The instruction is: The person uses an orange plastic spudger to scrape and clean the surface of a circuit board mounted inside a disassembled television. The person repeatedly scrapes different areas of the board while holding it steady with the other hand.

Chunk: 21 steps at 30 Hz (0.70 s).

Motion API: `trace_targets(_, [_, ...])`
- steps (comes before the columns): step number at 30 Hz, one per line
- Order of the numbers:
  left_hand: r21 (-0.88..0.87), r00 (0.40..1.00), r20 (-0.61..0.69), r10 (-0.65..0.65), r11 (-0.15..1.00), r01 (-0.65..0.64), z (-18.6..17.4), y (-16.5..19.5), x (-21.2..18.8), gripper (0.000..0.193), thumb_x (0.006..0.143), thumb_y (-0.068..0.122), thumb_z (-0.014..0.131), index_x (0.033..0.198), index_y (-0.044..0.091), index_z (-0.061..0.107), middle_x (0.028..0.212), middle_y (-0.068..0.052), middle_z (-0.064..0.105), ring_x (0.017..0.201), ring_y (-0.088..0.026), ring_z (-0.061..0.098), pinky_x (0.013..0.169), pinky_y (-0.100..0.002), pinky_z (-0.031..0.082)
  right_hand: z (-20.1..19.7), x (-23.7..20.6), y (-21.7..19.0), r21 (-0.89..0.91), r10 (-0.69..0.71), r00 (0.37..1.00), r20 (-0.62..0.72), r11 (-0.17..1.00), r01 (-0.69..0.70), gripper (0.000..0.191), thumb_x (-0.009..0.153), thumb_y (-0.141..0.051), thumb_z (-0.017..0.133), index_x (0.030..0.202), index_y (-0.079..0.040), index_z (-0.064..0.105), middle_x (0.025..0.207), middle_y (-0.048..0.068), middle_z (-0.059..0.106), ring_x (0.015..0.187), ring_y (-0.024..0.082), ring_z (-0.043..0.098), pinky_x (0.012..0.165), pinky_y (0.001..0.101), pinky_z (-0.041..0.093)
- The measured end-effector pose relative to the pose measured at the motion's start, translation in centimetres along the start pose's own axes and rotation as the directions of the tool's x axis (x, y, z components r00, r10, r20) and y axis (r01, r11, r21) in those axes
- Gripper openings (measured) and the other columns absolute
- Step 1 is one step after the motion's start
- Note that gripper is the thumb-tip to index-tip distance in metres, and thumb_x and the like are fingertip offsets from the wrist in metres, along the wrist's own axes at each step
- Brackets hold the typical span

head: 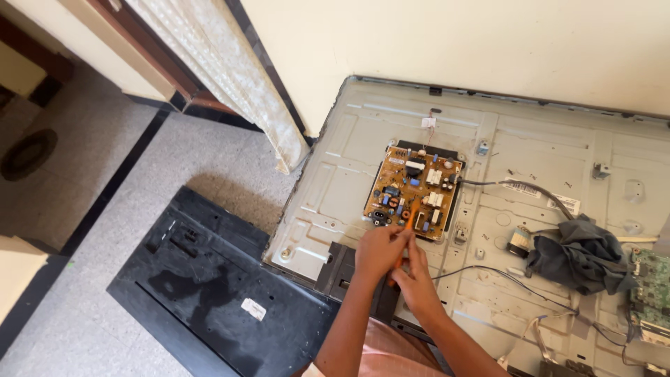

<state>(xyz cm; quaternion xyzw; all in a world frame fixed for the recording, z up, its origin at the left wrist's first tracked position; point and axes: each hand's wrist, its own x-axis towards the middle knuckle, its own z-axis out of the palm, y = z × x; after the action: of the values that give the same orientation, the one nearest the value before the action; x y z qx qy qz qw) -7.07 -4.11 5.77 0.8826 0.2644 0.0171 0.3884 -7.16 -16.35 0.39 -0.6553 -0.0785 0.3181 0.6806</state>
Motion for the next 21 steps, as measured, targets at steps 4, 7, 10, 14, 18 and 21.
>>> trace_targets(4, [0.044, 0.998, -0.018, 0.059, 0.997, -0.058, 1.3, -1.7, 1.2, 0.029, 0.099, 0.033, 0.056, 0.106, 0.014, 0.077, 0.093, -0.014, 0.076, 0.092, -0.036, 0.073, 0.083, -0.048, 0.055, -0.9, -1.0, -1.9, -0.032, 0.001, 0.995, 0.097, 0.999, 0.002, 0.08, 0.091, -0.004, 0.06, 0.162, -0.016, 0.023, 0.15, 0.0, 0.039, 0.119, 0.015, 0.057, 0.099, 0.0296, 0.05])
trace_targets(7, [0.086, 0.985, -0.095, 0.143, 0.987, -0.135, 2.2, -1.9, 1.3, 0.027, 0.1, 0.027, 0.054, 0.114, 0.016, 0.074, 0.098, -0.014, 0.075, 0.095, -0.037, 0.071, 0.084, -0.05, 0.054, -1.7, -1.4, -2.9, 0.089, 0.075, 0.985, 0.155, 0.992, -0.09, 0.079, 0.089, -0.002, 0.059, 0.161, -0.015, 0.027, 0.15, 0.002, 0.041, 0.117, 0.017, 0.06, 0.097, 0.0341, 0.053])
trace_targets(10, [0.097, 0.983, -0.114, 0.145, 0.986, -0.134, 2.0, -1.5, 0.8, 0.03, 0.1, 0.026, 0.054, 0.125, 0.019, 0.07, 0.102, -0.014, 0.073, 0.097, -0.038, 0.069, 0.084, -0.051, 0.053, -1.9, -0.8, -3.3, 0.144, 0.104, 0.972, 0.208, 0.98, -0.136, 0.079, 0.087, 0.0, 0.055, 0.16, -0.016, 0.031, 0.152, 0.0, 0.039, 0.114, 0.018, 0.062, 0.099, 0.0352, 0.054])
trace_targets(14, [0.177, 0.987, -0.125, 0.096, 0.982, -0.073, 0.5, -0.9, 0.3, 0.033, 0.098, 0.025, 0.06, 0.13, 0.025, 0.068, 0.105, -0.011, 0.071, 0.097, -0.035, 0.068, 0.082, -0.049, 0.055, -2.5, 0.2, -3.3, 0.109, 0.056, 0.976, 0.21, 0.991, -0.081, 0.074, 0.087, 0.001, 0.055, 0.157, -0.014, 0.036, 0.156, 0.0, 0.037, 0.117, 0.018, 0.062, 0.097, 0.035, 0.054])
trace_targets(18, [0.281, 0.994, -0.078, 0.081, 0.958, -0.056, 0.6, -0.6, -0.4, 0.033, 0.093, 0.022, 0.067, 0.125, 0.027, 0.071, 0.104, -0.008, 0.069, 0.095, -0.034, 0.068, 0.078, -0.049, 0.055, -4.3, -0.2, -3.4, 0.04, 0.079, 0.985, 0.154, 0.995, -0.087, 0.072, 0.088, -0.002, 0.058, 0.156, -0.018, 0.038, 0.156, 0.001, 0.037, 0.12, 0.019, 0.063, 0.097, 0.0347, 0.053])
trace_targets(21, [0.319, 0.965, -0.207, 0.161, 0.943, -0.089, 1.4, -0.7, -0.8, 0.03, 0.093, 0.017, 0.065, 0.12, 0.027, 0.073, 0.108, -0.005, 0.069, 0.088, -0.033, 0.071, 0.073, -0.049, 0.056, -5.7, -0.9, -3.6, 0.03, 0.082, 0.989, 0.125, 0.996, -0.086, 0.07, 0.088, -0.005, 0.059, 0.154, -0.018, 0.043, 0.153, 0.005, 0.04, 0.122, 0.02, 0.062, 0.098, 0.0355, 0.053])
